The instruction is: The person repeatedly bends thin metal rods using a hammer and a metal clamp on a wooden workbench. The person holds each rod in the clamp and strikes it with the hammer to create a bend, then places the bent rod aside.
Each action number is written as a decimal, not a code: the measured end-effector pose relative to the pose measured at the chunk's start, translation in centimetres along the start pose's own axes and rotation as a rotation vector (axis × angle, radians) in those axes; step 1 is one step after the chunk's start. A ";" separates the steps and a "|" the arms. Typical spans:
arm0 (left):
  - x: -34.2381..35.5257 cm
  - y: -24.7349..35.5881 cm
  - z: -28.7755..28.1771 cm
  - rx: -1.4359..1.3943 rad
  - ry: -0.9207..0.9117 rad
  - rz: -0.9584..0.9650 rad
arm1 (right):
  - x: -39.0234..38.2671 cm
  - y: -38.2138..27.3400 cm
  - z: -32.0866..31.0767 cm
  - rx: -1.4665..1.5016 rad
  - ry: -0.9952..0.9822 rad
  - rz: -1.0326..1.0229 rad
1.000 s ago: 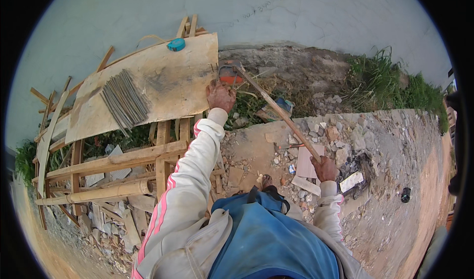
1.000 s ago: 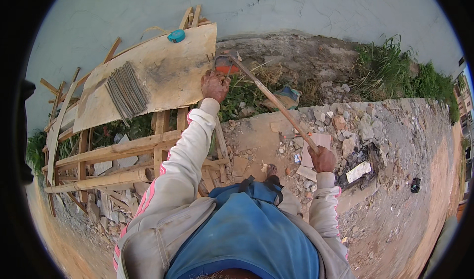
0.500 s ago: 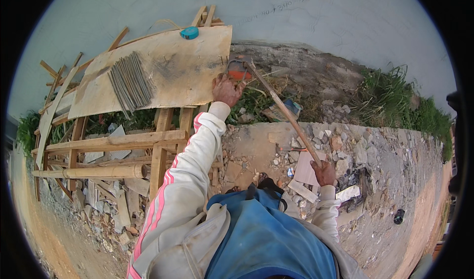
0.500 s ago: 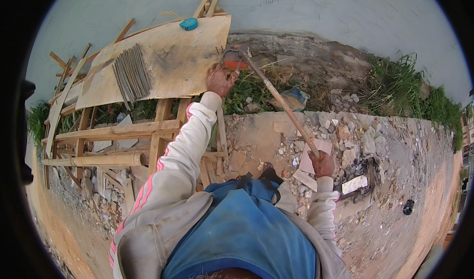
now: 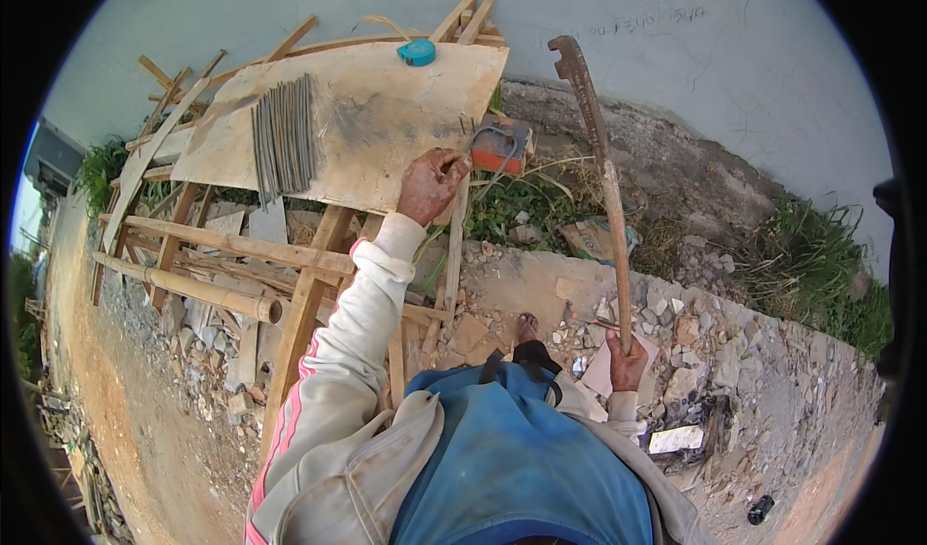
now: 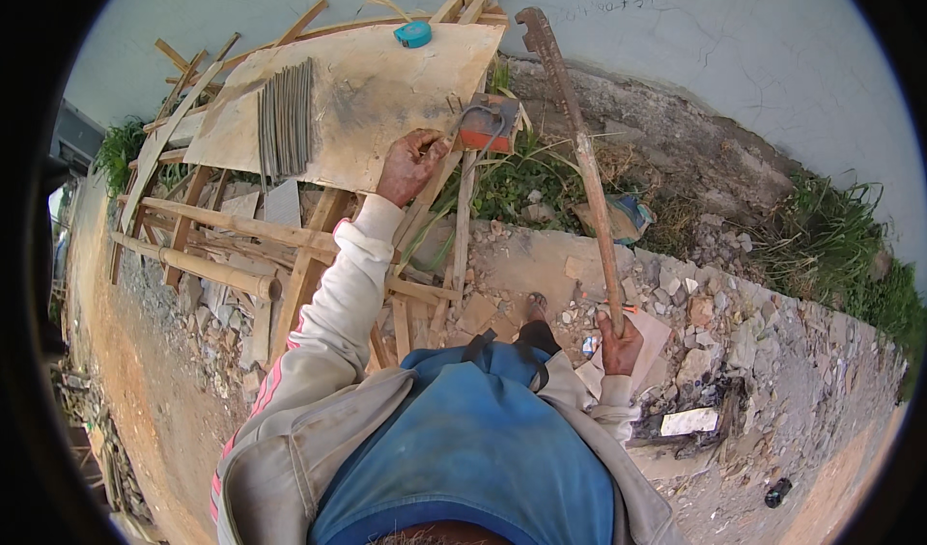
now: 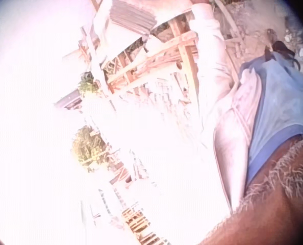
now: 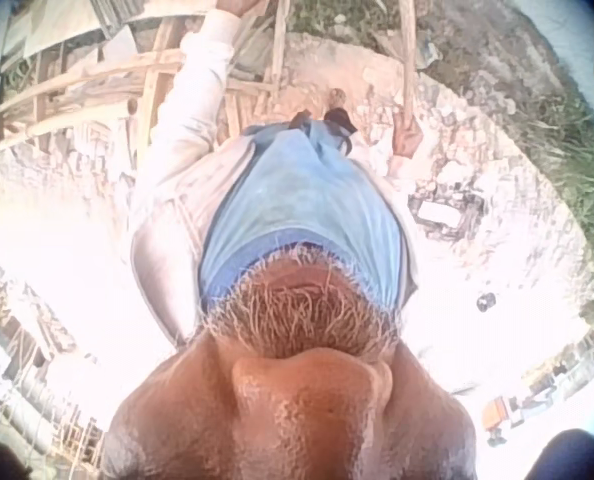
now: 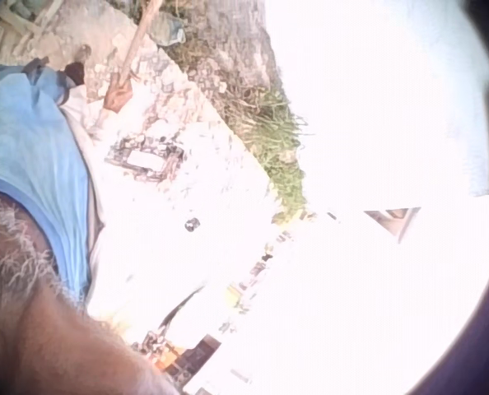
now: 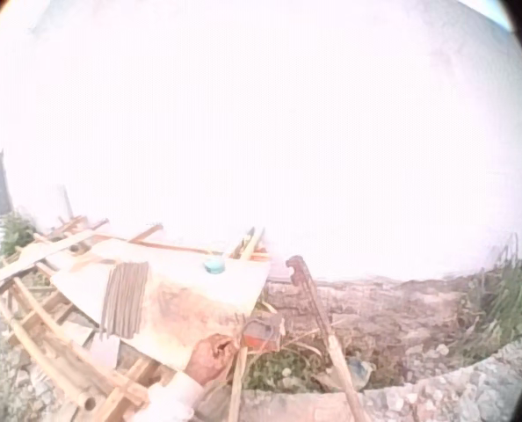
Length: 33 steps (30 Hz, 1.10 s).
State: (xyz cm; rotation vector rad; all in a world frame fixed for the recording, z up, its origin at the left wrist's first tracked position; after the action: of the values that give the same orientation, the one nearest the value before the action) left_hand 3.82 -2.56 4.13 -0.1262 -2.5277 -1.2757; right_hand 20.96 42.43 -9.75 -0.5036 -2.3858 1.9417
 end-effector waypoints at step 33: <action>2.1 4.6 6.6 -1.175 0.259 -0.160 | 18.8 -18.0 18.2 0.237 -0.951 -0.019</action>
State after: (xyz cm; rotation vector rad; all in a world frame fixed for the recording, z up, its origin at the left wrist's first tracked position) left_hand 1.29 5.32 4.59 -0.0008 -1.3118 -2.4612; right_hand -5.00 26.95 -0.06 0.5981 -2.4359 2.8298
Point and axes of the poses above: each hand's wrist, its own x-axis towards the middle knuckle, its own z-axis out of the palm, y = z × x, the point moved 6 cm from there along x, towards the middle knuckle, and after that the axes turned 5 degrees about z, right-handed, at the moved point
